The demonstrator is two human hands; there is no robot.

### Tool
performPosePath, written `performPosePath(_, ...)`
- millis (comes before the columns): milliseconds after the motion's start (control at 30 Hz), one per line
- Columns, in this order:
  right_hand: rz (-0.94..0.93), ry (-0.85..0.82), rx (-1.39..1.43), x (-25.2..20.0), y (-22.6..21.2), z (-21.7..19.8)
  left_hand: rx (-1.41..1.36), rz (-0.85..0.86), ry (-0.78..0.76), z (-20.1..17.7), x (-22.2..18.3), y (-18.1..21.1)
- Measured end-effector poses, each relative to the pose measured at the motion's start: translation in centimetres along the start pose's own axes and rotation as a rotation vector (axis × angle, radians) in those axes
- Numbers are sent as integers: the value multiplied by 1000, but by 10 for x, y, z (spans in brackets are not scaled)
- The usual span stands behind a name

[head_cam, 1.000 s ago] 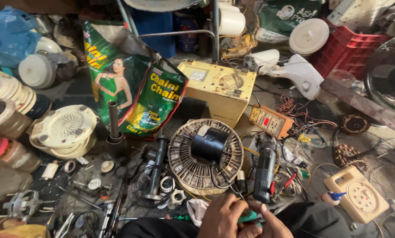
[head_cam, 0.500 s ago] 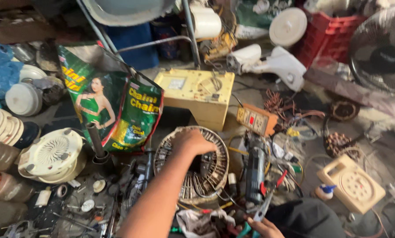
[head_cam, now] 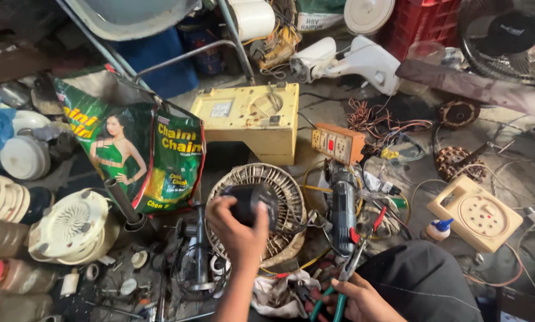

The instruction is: The person is repairing a motor by using pliers to adjust the copper windings and a power drill to secure components. They manipulate the motor stator and rotor, applying electrical tape to the windings.

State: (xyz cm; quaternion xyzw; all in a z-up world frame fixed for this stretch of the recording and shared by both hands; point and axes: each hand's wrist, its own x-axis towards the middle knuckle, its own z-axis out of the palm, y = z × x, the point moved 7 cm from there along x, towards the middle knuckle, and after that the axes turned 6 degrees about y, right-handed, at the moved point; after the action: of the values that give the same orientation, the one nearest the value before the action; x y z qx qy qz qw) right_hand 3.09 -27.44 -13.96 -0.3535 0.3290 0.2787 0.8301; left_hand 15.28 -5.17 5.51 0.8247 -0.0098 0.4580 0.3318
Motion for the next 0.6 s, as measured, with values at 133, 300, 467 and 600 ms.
performPosePath(133,-56,19,-72,5,1,-5,132,60,-34,-11,-33,15)
performPosePath(300,-73,43,-134,24,-13,9,158,-38,-157,-24,-14,13)
performPosePath(467,-385,37,-538,48,-98,43,180,-24,-262,-17,3,8)
performPosePath(600,-840,213,-1206,34,-119,64,-14,82,-25,-27,7,4)
